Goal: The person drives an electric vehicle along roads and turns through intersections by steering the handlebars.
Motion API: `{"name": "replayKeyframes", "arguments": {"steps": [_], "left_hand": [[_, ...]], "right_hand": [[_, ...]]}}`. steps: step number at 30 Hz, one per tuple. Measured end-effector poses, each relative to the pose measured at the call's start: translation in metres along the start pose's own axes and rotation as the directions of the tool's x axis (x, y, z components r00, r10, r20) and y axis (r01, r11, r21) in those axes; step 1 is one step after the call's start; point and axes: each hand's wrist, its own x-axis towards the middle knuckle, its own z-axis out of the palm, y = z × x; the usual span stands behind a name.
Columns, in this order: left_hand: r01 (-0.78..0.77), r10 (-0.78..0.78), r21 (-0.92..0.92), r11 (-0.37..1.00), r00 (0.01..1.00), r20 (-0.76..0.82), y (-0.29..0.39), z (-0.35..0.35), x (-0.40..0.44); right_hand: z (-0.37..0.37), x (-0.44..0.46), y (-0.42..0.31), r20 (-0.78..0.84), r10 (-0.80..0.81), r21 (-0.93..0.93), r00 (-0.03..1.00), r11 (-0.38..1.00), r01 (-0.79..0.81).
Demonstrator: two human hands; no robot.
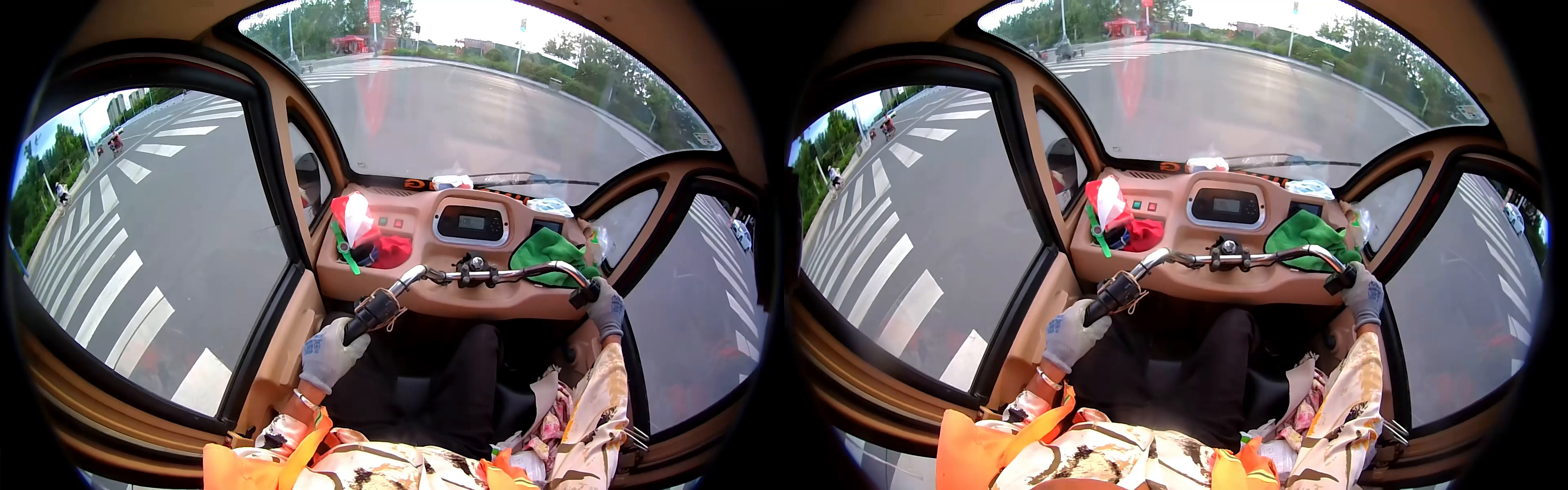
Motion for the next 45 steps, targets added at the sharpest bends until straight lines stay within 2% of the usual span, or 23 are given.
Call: {"name": "replayKeyframes", "arguments": {"steps": [2, 6, 8, 14, 15, 17, 18, 22, 27, 30, 35, 38, 39, 45], "left_hand": [[0.032, -0.031, -0.033, 0.999, 0.999, 0.025, 0.003, -0.003, -0.001], [0.024, -0.022, -0.063, 0.998, 0.999, 0.041, -0.002, -0.001, -0.001], [0.003, -0.003, -0.034, 0.999, 1.000, -0.013, -0.002, 0.001, -0.001], [-0.011, 0.010, -0.034, 0.999, 0.999, -0.041, -0.002, 0.002, -0.001], [-0.008, 0.007, -0.030, 1.000, 0.999, -0.045, 0.001, 0.002, 0.000], [0.007, -0.006, -0.088, 0.996, 1.000, 0.013, 0.004, -0.004, -0.001], [0.042, -0.040, -0.051, 0.998, 0.999, 0.032, 0.007, -0.006, -0.002], [0.046, -0.043, -0.068, 0.997, 0.998, 0.042, -0.005, -0.001, -0.002], [0.009, -0.008, -0.048, 0.999, 1.000, 0.012, -0.006, 0.001, -0.002], [0.044, -0.042, -0.053, 0.998, 0.998, 0.044, -0.002, -0.002, -0.002], [0.042, -0.041, -0.039, 0.998, 0.999, 0.022, -0.001, -0.004, -0.002], [0.044, -0.043, -0.032, 0.999, 0.999, 0.026, -0.004, 0.002, 0.001], [0.042, -0.041, -0.038, 0.998, 0.999, 0.021, -0.002, 0.000, 0.001], [0.051, -0.050, -0.022, 0.998, 0.997, 0.055, -0.001, -0.005, 0.005]], "right_hand": [[-0.004, 0.001, -0.005, 0.058, 0.030, 0.027, 0.998, 0.999, -0.032], [-0.007, -0.002, -0.006, 0.051, 0.005, 0.047, 0.999, 0.999, -0.008], [-0.008, -0.002, -0.009, 0.033, 0.016, 0.044, 0.999, 0.999, -0.018], [-0.011, -0.004, -0.013, 0.020, 0.019, -0.003, 1.000, 1.000, -0.019], [-0.004, -0.003, -0.005, -0.018, -0.008, 0.022, 1.000, 1.000, 0.008], [-0.004, -0.001, -0.003, 0.015, -0.015, 0.054, 1.000, 0.998, 0.014], [0.003, 0.003, 0.003, 0.032, 0.007, 0.132, 0.999, 0.991, -0.011], [0.020, 0.011, 0.024, 0.111, 0.006, 0.228, 0.994, 0.973, -0.031], [0.023, 0.011, 0.026, 0.075, -0.049, 0.234, 0.996, 0.972, 0.030], [0.014, 0.009, 0.019, 0.151, -0.044, 0.281, 0.988, 0.960, 0.000], [0.031, 0.012, 0.041, 0.083, -0.089, 0.271, 0.993, 0.961, 0.063], [0.027, 0.009, 0.037, 0.075, -0.080, 0.299, 0.994, 0.953, 0.054], [0.012, 0.006, 0.022, 0.130, -0.070, 0.251, 0.989, 0.967, 0.036], [0.020, -0.001, 0.028, 0.080, -0.059, 0.287, 0.995, 0.957, 0.033]]}}
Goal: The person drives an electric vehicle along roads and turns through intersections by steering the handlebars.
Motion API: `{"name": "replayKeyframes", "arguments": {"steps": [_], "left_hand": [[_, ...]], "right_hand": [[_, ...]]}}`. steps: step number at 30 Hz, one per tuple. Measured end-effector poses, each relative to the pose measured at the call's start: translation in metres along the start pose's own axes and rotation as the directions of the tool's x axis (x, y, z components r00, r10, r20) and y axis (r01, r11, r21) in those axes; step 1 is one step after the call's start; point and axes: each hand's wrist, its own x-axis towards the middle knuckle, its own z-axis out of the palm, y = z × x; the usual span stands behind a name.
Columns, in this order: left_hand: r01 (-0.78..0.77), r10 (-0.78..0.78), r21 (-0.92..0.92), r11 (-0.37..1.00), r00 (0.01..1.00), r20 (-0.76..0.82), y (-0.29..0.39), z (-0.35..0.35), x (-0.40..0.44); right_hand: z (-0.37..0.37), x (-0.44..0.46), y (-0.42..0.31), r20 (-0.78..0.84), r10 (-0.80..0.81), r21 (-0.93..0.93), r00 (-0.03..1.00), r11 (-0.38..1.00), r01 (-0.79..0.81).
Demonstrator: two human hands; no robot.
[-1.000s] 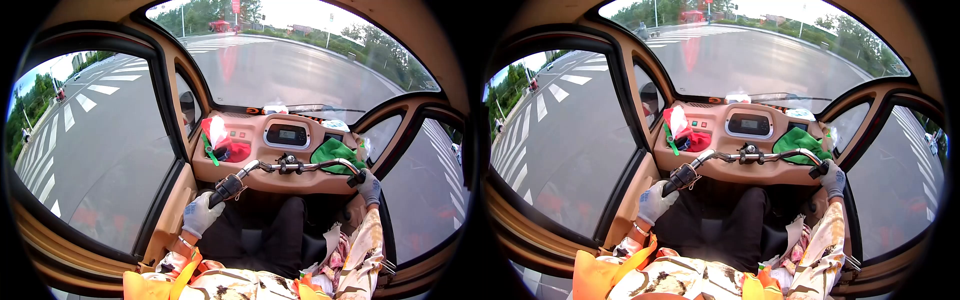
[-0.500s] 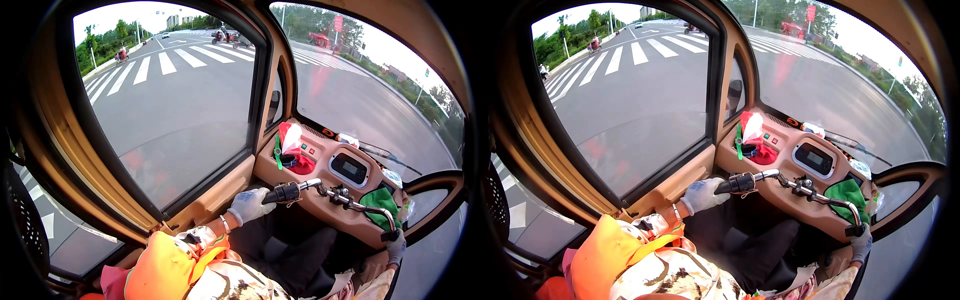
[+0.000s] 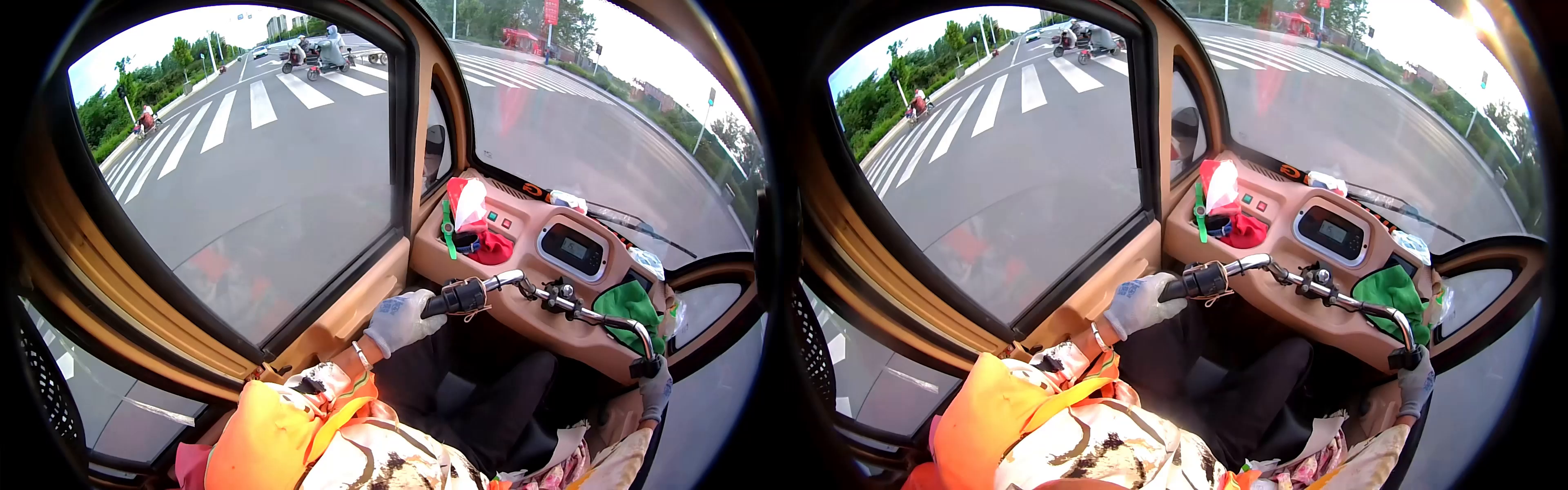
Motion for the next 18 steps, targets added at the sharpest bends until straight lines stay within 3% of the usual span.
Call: {"name": "replayKeyframes", "arguments": {"steps": [4, 11, 15, 18], "left_hand": [[0.030, -0.030, -0.001, 1.000, 0.999, 0.022, 0.001, -0.001, 0.001], [0.033, -0.033, 0.010, 0.999, 0.998, 0.044, 0.003, -0.005, 0.000], [0.007, -0.007, 0.004, 1.000, 1.000, 0.012, -0.004, -0.001, 0.005], [0.018, -0.018, 0.014, 1.000, 1.000, 0.016, 0.002, -0.002, 0.000]], "right_hand": [[-0.004, 0.001, -0.007, 0.063, 0.013, 0.017, 0.998, 1.000, -0.014], [0.002, 0.000, 0.003, 0.048, -0.014, 0.056, 0.999, 0.998, 0.011], [0.005, -0.004, 0.008, 0.008, -0.003, -0.016, 1.000, 1.000, 0.004], [0.004, 0.001, 0.017, 0.004, -0.018, 0.087, 1.000, 0.996, 0.018]]}}
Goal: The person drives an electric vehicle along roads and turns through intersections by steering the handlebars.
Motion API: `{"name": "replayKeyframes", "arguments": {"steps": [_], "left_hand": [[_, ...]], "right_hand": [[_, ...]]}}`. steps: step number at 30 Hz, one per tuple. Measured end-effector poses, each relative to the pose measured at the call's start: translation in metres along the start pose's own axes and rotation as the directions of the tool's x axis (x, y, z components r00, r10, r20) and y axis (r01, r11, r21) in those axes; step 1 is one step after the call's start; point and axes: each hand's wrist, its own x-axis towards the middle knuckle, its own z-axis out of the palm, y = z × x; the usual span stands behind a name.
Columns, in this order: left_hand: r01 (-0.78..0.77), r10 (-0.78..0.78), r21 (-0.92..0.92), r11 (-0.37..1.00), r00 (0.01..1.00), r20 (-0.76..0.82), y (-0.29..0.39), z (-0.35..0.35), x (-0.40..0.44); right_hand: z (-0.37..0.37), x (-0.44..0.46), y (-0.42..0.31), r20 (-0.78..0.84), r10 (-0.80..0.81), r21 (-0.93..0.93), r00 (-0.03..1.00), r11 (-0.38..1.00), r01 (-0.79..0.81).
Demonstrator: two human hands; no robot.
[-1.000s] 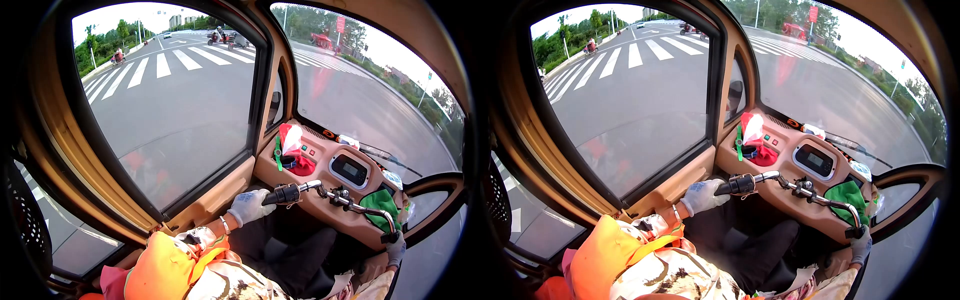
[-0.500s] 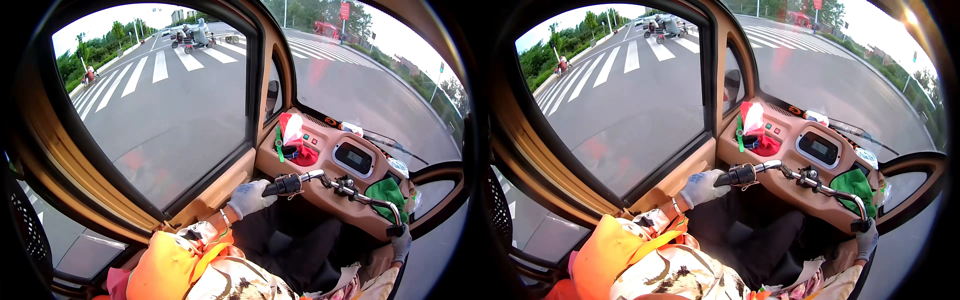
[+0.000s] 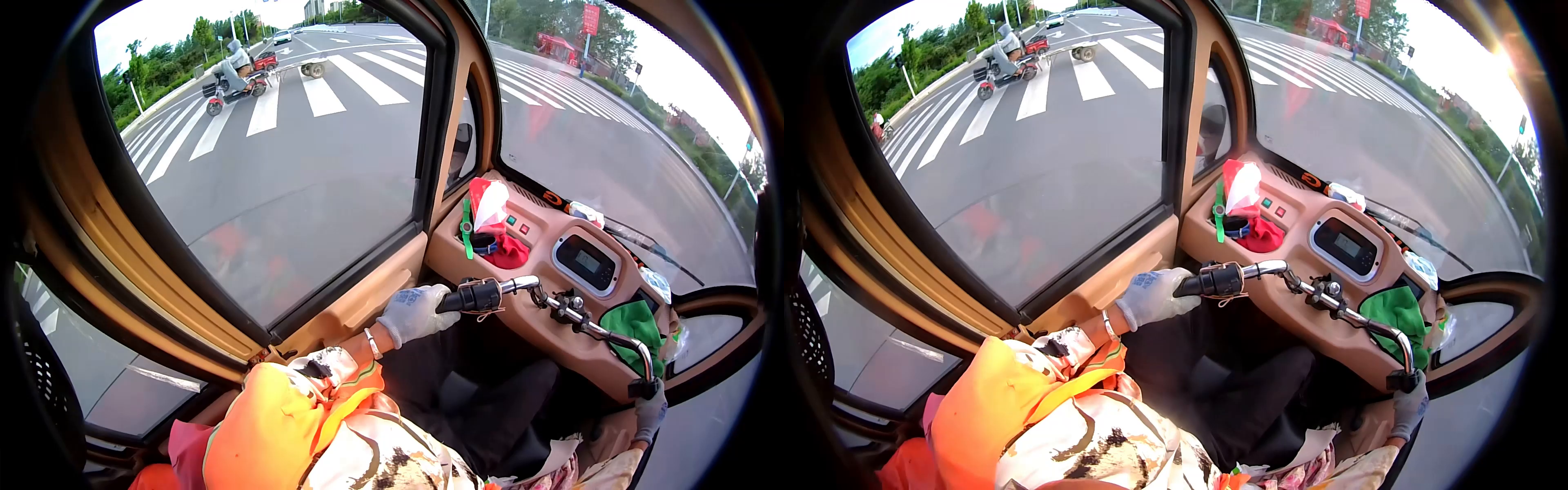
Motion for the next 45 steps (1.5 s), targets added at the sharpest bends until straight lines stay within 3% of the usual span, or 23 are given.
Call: {"name": "replayKeyframes", "arguments": {"steps": [3, 7, 13, 23, 29, 40, 45], "left_hand": [[0.006, -0.006, 0.013, 1.000, 1.000, 0.007, 0.000, -0.002, 0.004], [-0.028, 0.028, 0.012, 1.000, 0.999, -0.033, -0.003, 0.001, 0.003], [-0.044, 0.048, 0.063, 0.997, 0.996, -0.075, 0.017, -0.004, 0.003], [-0.069, 0.072, 0.034, 0.997, 0.990, -0.122, 0.000, 0.005, 0.003], [-0.060, 0.065, 0.043, 0.997, 0.992, -0.112, 0.001, 0.005, 0.003], [-0.108, 0.116, 0.056, 0.993, 0.979, -0.167, -0.002, 0.007, 0.000], [-0.079, 0.085, 0.048, 0.996, 0.987, -0.134, -0.002, 0.006, 0.000]], "right_hand": [[-0.003, -0.006, -0.016, 0.035, 0.037, -0.118, 0.999, 0.992, -0.033], [-0.002, -0.008, -0.017, 0.032, 0.033, 0.050, 0.999, 0.998, -0.035], [-0.005, -0.010, -0.018, -0.016, 0.111, -0.251, 0.994, 0.962, -0.111], [-0.020, -0.015, -0.069, -0.021, 0.115, -0.259, 0.993, 0.959, -0.117], [-0.018, -0.018, -0.064, -0.057, 0.053, -0.272, 0.997, 0.960, -0.067], [-0.021, -0.017, -0.068, -0.036, 0.104, -0.280, 0.994, 0.954, -0.110], [-0.025, -0.012, -0.065, 0.043, 0.119, -0.244, 0.992, 0.964, -0.105]]}}
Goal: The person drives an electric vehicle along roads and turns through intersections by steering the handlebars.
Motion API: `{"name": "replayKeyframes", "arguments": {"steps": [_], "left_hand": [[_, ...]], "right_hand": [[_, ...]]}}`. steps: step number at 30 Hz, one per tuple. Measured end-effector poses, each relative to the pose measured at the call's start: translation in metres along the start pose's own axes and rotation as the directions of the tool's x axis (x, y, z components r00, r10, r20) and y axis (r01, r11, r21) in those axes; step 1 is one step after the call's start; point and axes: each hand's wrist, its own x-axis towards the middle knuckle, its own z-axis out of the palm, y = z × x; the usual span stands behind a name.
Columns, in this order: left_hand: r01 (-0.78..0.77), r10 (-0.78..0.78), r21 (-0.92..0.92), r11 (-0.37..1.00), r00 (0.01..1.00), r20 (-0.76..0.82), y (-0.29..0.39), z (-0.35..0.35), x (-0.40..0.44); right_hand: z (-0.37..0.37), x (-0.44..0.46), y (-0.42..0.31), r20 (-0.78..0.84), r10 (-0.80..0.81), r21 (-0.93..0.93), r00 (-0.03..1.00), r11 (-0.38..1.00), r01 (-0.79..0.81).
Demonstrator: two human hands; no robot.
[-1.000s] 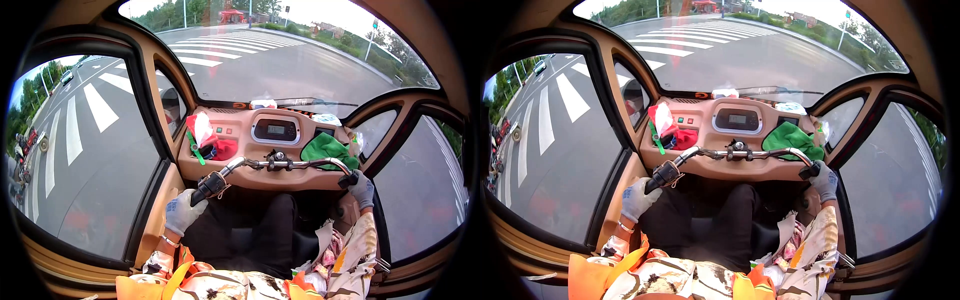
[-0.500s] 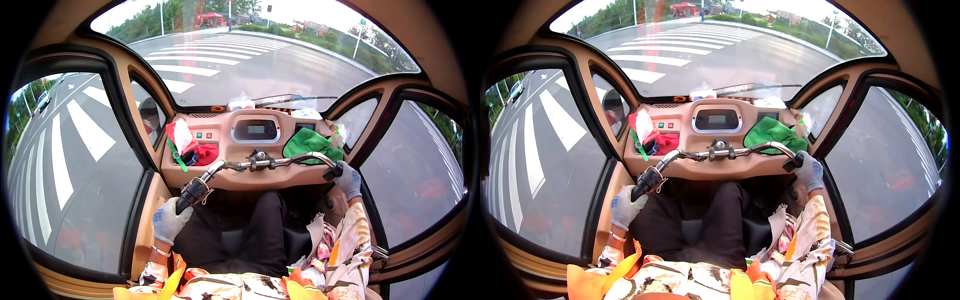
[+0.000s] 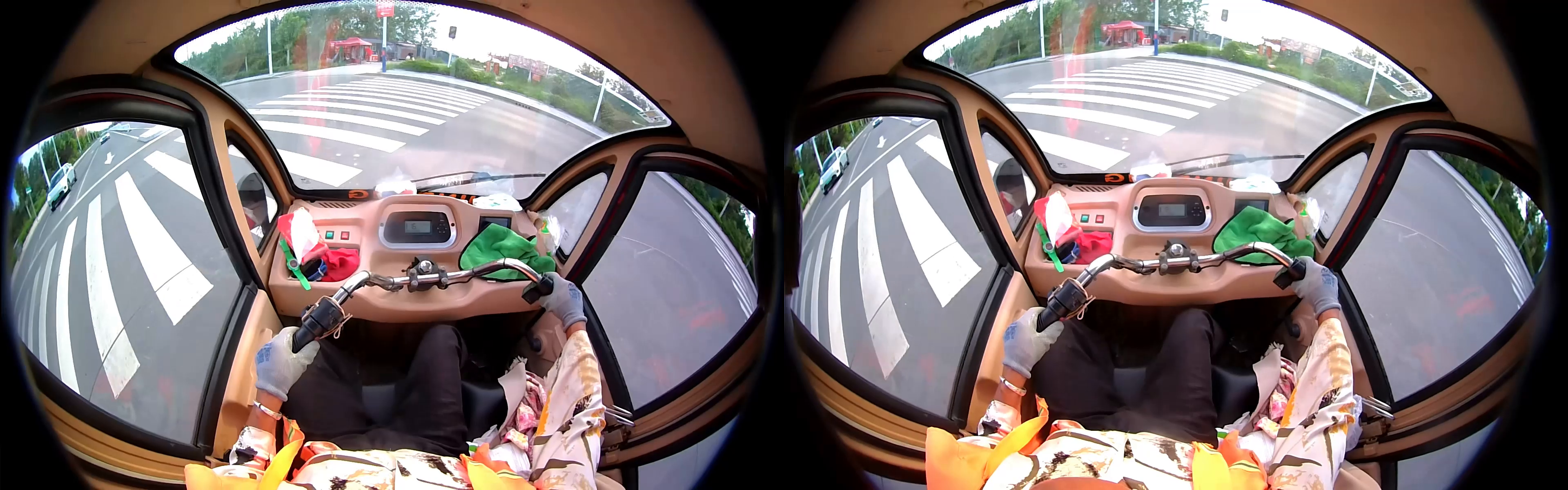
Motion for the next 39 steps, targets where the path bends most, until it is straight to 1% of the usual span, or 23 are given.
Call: {"name": "replayKeyframes", "arguments": {"steps": [2, 4, 6, 8, 12, 13, 14, 15, 16, 17, 18, 19, 20, 21, 22, 24, 26, 27, 28, 31, 33, 36, 39], "left_hand": [[-0.042, 0.042, 0.007, 0.999, 0.999, -0.035, -0.003, 0.003, -0.001], [-0.032, 0.032, 0.006, 0.999, 0.999, -0.028, -0.001, 0.002, 0.000], [-0.025, 0.025, 0.003, 1.000, 1.000, -0.014, -0.001, 0.001, 0.001], [-0.055, 0.055, 0.000, 0.999, 0.998, -0.039, -0.001, 0.001, 0.001], [0.011, -0.011, -0.019, 1.000, 1.000, 0.000, -0.001, -0.001, -0.001], [-0.021, 0.021, 0.001, 1.000, 0.998, -0.051, -0.007, 0.001, -0.001], [-0.078, 0.079, 0.013, 0.997, 0.994, -0.076, -0.009, 0.008, 0.002], [-0.024, 0.022, -0.025, 0.999, 0.998, -0.054, -0.002, 0.003, 0.000], [-0.015, 0.017, 0.038, 0.999, 0.999, -0.046, -0.012, 0.009, 0.003], [0.003, -0.004, -0.025, 1.000, 0.999, -0.035, -0.014, 0.012, 0.005], [0.083, -0.080, -0.082, 0.993, 0.996, 0.040, 0.001, 0.005, 0.004], [-0.001, 0.002, -0.029, 1.000, 1.000, 0.020, -0.012, 0.009, 0.006], [-0.030, 0.029, -0.051, 0.998, 0.999, -0.019, -0.026, 0.017, 0.008], [0.011, -0.006, -0.126, 0.992, 0.999, 0.038, -0.030, 0.019, 0.012], [0.059, -0.041, -0.195, 0.979, 0.995, 0.095, -0.035, 0.019, 0.014], [0.064, -0.045, -0.204, 0.977, 0.995, 0.094, -0.038, 0.020, 0.015], [0.043, -0.027, -0.197, 0.980, 0.996, 0.086, -0.034, 0.023, 0.015], [0.037, -0.020, -0.196, 0.980, 0.996, 0.088, -0.032, 0.024, 0.016], [0.026, -0.008, -0.197, 0.980, 0.996, 0.091, -0.030, 0.026, 0.017], [-0.001, 0.021, -0.196, 0.981, 0.995, 0.101, -0.031, 0.027, 0.020], [-0.018, 0.039, -0.200, 0.980, 0.994, 0.102, -0.033, 0.028, 0.023], [-0.033, 0.055, -0.205, 0.978, 0.993, 0.100, -0.037, 0.027, 0.024], [-0.039, 0.059, -0.204, 0.978, 0.994, 0.095, -0.041, 0.025, 0.022]], "right_hand": [[-0.001, 0.000, -0.001, 0.005, 0.008, 0.006, 1.000, 1.000, -0.008], [0.001, 0.000, 0.001, 0.015, 0.016, 0.009, 1.000, 1.000, -0.016], [0.005, -0.001, 0.005, -0.037, -0.009, 0.020, 0.999, 1.000, 0.010], [0.005, 0.000, 0.005, -0.022, -0.010, 0.020, 1.000, 1.000, 0.010], [0.006, 0.001, 0.006, 0.035, 0.005, 0.019, 0.999, 1.000, -0.006], [0.008, 0.004, 0.013, 0.047, 0.025, 0.023, 0.999, 0.999, -0.026], [0.003, 0.003, 0.009, 0.065, -0.001, 0.035, 0.998, 0.999, -0.001], [0.002, 0.001, 0.007, 0.077, 0.008, 0.010, 0.997, 1.000, -0.008], [0.000, -0.001, 0.003, 0.071, 0.000, 0.002, 0.998, 1.000, 0.000], [-0.008, -0.007, -0.003, 0.097, -0.006, 0.038, 0.995, 0.999, 0.003], [0.000, -0.004, 0.006, 0.072, -0.025, 0.004, 0.997, 1.000, 0.024], [0.000, -0.004, 0.007, 0.085, -0.026, 0.030, 0.996, 0.999, 0.024], [-0.004, -0.003, 0.004, 0.160, 0.032, -0.003, 0.987, 0.999, -0.031], [0.005, -0.001, 0.009, 0.096, 0.012, -0.052, 0.995, 0.999, -0.007], [0.011, 0.002, 0.014, 0.102, 0.000, -0.068, 0.995, 0.998, 0.007], [0.002, 0.003, 0.005, 0.156, 0.062, -0.063, 0.986, 0.997, -0.053], [-0.008, -0.003, -0.001, 0.150, 0.031, -0.024, 0.988, 0.999, -0.028], [-0.006, 0.001, 0.001, 0.191, 0.047, -0.034, 0.980, 0.999, -0.042], [-0.006, -0.001, 0.003, 0.155, 0.040, -0.029, 0.987, 0.999, -0.036], [-0.004, 0.001, 0.005, 0.139, 0.028, -0.020, 0.990, 0.999, -0.025], [-0.004, 0.003, 0.006, 0.204, 0.014, -0.026, 0.979, 1.000, -0.009], [-0.001, 0.006, 0.005, 0.229, 0.048, -0.043, 0.972, 0.998, -0.039], [0.000, 0.006, 0.010, 0.241, 0.012, -0.007, 0.970, 1.000, -0.011]]}}
